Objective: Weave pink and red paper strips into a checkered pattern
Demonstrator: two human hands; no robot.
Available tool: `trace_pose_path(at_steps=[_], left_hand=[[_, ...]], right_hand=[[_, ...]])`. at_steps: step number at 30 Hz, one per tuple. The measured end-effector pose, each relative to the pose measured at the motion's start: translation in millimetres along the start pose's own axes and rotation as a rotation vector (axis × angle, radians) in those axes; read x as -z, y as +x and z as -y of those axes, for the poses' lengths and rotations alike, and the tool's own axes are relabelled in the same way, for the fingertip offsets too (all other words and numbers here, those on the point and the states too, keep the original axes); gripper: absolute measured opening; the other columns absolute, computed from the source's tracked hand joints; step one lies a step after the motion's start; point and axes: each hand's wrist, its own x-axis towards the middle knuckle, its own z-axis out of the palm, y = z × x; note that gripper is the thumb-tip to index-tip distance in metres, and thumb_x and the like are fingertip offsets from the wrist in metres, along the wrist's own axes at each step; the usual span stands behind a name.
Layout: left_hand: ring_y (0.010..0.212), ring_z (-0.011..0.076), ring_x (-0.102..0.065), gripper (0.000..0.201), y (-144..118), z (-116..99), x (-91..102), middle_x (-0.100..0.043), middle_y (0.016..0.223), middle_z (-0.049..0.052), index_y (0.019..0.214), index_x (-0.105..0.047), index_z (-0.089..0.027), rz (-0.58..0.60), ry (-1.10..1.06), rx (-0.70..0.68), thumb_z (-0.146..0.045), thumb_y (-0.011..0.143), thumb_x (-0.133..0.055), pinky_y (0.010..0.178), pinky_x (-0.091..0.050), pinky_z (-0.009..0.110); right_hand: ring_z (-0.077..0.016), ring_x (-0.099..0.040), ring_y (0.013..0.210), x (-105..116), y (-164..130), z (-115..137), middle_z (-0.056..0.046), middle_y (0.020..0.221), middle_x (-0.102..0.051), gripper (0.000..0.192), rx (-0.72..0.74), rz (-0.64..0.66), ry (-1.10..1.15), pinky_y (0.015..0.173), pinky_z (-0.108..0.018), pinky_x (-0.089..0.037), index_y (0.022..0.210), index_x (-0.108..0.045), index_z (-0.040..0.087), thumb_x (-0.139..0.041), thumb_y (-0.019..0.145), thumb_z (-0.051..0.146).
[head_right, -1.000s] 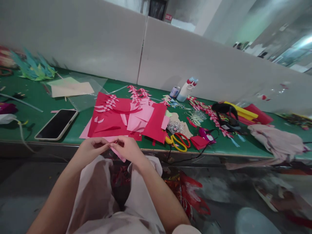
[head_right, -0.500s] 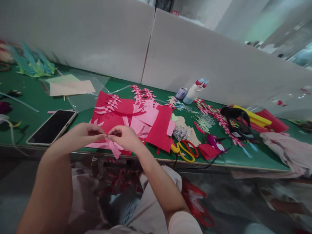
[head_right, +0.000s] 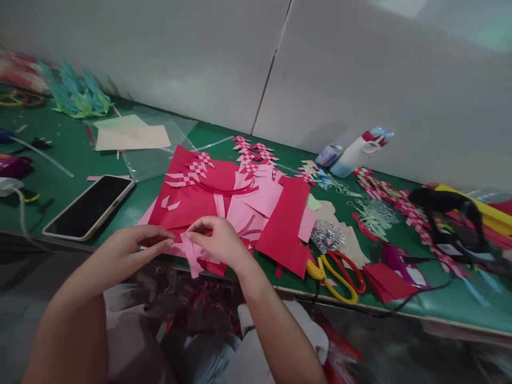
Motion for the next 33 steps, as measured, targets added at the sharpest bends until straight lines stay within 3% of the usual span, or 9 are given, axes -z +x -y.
trace_pose_path(at_steps=[7,12,19,25,33], left_hand=[[0.085,0.0191,-0.064,0.033,-0.6,-3.6,-2.9,-0.073,0.096,0.001,0.095,-0.070,-0.024,0.027,-0.017,0.071,-0.050,0.082,-0.056,0.072,-0.045,0.027],[0.070,0.0159,-0.059,0.033,5.0,-8.8,-9.0,-0.070,0.079,-0.001,0.083,-0.068,-0.022,0.084,-0.037,0.023,-0.050,0.084,-0.051,0.063,-0.041,0.026],[0.065,0.0155,-0.053,0.036,9.1,-8.8,-16.0,-0.061,0.066,0.000,0.072,-0.065,-0.018,0.034,-0.200,0.082,-0.051,0.079,-0.054,0.060,-0.039,0.025],[0.060,0.0127,-0.046,0.033,9.7,-10.0,-17.6,-0.052,0.061,-0.003,0.066,-0.061,-0.018,0.022,-0.256,0.107,-0.050,0.075,-0.059,0.056,-0.035,0.024],[0.057,0.0109,-0.039,0.032,11.6,-13.5,-21.0,-0.045,0.058,-0.005,0.062,-0.057,-0.018,0.064,-0.298,0.115,-0.048,0.073,-0.062,0.053,-0.031,0.023]], right_hand=[[-0.0102,-0.054,0.062,0.5,0.4,7.5,0.001,0.069,-0.062,0.021,-0.035,-0.009,0.184,0.059,-0.024,-0.045,0.076,-0.066,0.016,-0.072,0.070,0.035],[-0.0078,-0.053,0.059,-3.0,2.3,4.5,0.003,0.066,-0.061,0.020,-0.019,0.002,0.296,0.060,-0.022,-0.046,0.076,-0.065,0.016,-0.074,0.069,0.033],[-0.0087,-0.059,0.060,-2.3,3.1,-1.8,0.001,0.069,-0.065,0.020,-0.009,-0.008,0.391,0.062,-0.023,-0.050,0.085,-0.067,0.016,-0.072,0.072,0.031],[-0.0100,-0.061,0.071,2.5,0.8,-2.5,0.001,0.078,-0.066,0.027,-0.019,-0.006,0.402,0.063,-0.021,-0.051,0.093,-0.069,0.019,-0.075,0.066,0.021],[-0.0130,-0.062,0.077,3.1,1.9,-5.0,-0.001,0.084,-0.070,0.021,0.125,0.010,0.282,0.070,-0.026,-0.051,0.089,-0.073,0.020,-0.074,0.068,0.025]])
